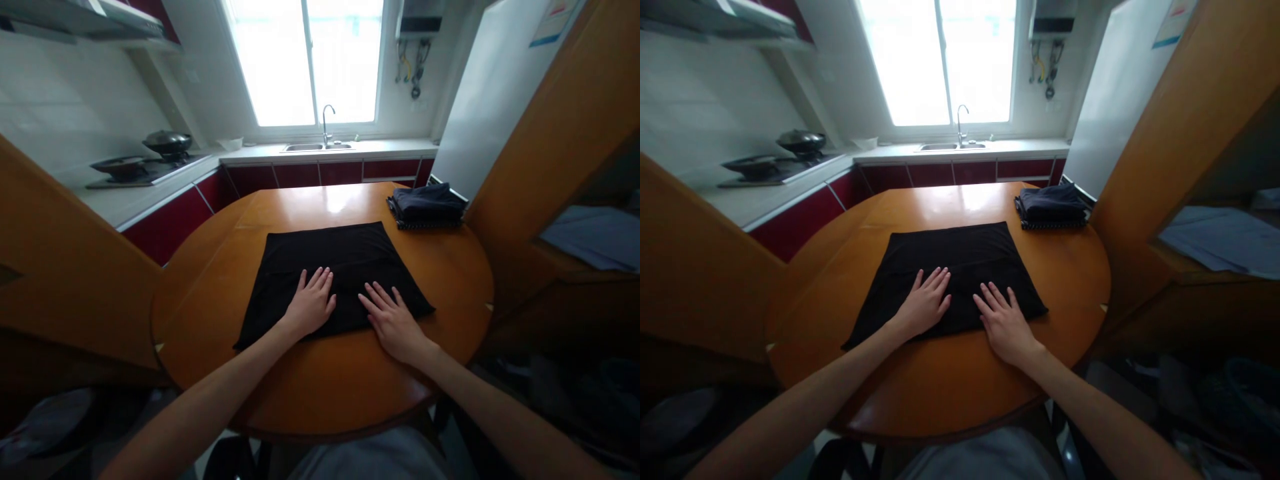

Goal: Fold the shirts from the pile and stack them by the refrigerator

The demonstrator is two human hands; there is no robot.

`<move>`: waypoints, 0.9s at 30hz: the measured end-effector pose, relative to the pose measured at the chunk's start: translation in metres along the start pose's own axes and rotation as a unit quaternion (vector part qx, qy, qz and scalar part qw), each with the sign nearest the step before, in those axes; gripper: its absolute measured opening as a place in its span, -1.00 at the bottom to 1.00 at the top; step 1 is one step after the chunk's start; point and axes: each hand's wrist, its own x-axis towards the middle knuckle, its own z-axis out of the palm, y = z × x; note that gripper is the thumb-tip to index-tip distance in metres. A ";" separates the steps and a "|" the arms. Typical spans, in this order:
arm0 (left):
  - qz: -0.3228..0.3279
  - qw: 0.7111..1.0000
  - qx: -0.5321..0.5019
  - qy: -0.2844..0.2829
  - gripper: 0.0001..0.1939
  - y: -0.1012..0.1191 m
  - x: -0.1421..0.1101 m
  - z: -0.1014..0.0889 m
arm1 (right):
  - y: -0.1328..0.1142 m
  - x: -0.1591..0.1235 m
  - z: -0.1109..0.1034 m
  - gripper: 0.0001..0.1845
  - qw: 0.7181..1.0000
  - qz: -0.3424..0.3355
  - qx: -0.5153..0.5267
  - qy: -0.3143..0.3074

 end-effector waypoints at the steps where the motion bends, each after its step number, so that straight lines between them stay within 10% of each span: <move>1: 0.023 1.000 -0.006 0.010 -0.40 0.006 -0.001 -0.003 | -0.007 -0.001 0.001 -0.40 1.000 -0.010 0.006 -0.020; 8: 0.146 0.986 -0.063 -0.057 -0.33 0.042 -0.011 -0.011 | -0.003 -0.011 0.000 -0.38 1.000 0.012 0.007 -0.016; 14: 0.092 0.989 -0.070 -0.092 -0.29 0.022 -0.039 -0.017 | 0.027 -0.021 0.021 -0.41 0.998 0.051 -0.020 0.029; 27: -0.158 0.984 -0.002 -0.085 -0.21 -0.030 -0.181 -0.036 | 0.061 -0.035 0.021 -0.32 0.997 0.076 -0.020 0.024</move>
